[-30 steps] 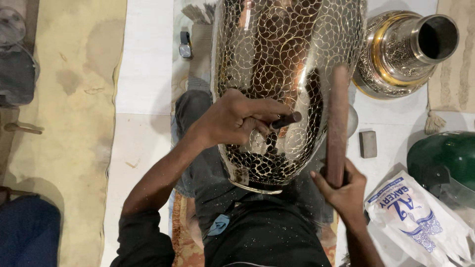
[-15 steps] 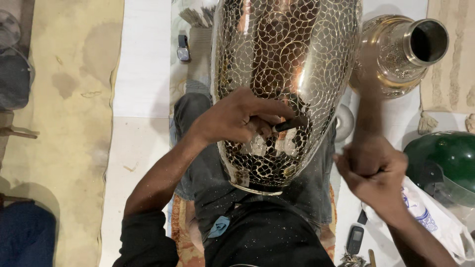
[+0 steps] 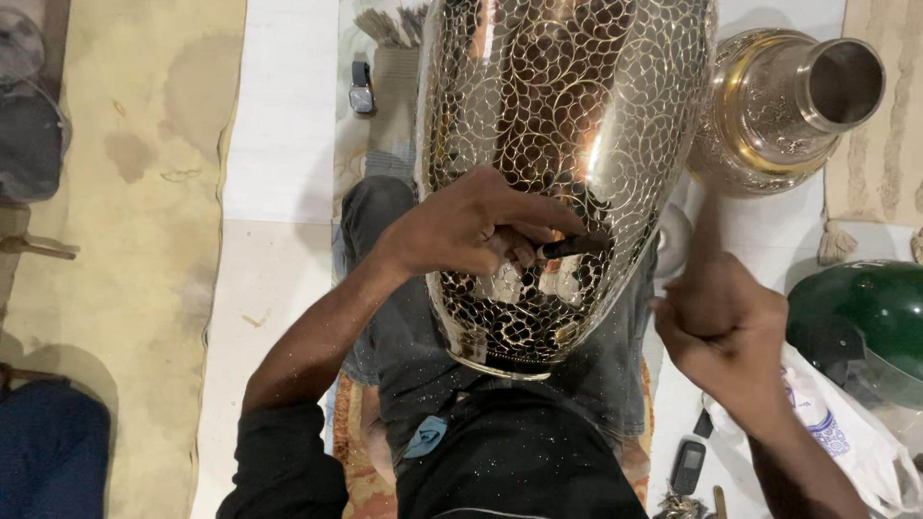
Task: The person sits on the floor with a large engraved brass vase held between their legs and taps a small chisel against the vase surface using a wooden mallet, working the decorative pattern. They reposition the chisel along the pattern and briefly handle the chisel between strikes.
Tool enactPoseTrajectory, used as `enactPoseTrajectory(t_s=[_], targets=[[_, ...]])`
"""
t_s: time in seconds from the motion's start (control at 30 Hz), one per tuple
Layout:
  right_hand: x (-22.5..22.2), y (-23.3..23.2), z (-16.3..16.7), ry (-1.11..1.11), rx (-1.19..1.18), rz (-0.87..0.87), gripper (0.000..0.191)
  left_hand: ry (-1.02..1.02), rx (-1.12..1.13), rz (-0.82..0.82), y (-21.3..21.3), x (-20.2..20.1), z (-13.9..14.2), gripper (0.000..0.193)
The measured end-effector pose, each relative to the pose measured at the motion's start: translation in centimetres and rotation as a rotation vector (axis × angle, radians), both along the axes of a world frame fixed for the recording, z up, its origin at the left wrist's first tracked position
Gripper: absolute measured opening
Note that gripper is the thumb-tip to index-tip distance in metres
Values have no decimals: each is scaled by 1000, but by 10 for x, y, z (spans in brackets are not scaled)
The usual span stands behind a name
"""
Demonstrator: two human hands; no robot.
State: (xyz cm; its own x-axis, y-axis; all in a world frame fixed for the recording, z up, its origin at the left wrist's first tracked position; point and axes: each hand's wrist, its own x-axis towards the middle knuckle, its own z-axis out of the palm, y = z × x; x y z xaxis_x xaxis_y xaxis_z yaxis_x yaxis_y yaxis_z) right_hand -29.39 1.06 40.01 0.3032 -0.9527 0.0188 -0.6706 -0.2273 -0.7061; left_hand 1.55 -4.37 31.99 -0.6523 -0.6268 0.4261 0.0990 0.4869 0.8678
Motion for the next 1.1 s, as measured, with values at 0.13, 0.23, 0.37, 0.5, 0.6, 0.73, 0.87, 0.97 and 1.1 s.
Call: enactPoseTrajectory(t_s=[0.13,0.23,0.37,0.5,0.6,0.73,0.87,0.97,1.1], targets=[[-1,-4,-4,-233,-169,-20,28,-2,98,-50,-5,-1,0,100],[-9,-3,-8,18,9,17,22,-97,101,8,-7,-5,1,85],[-13,-3,-20,-147,-153,-67,27,9,28,-17,-13,-4,3,66],[-17,-1,-34,-11,-4,-35,19,-1,46,29,-11,-2,11,53],[-15,8,-57,-83,153,-124,20,93,192,269,3,-12,17,50],[-15,32,-102,-397,144,-145,23,270,237,471,24,-28,15,34],[-25,49,-137,-474,454,-505,23,201,404,406,21,-38,5,51],[-39,45,-146,-496,365,-448,22,-16,307,464,11,-45,0,55],[-65,24,-137,-314,176,-289,27,-26,137,394,5,-58,-1,67]])
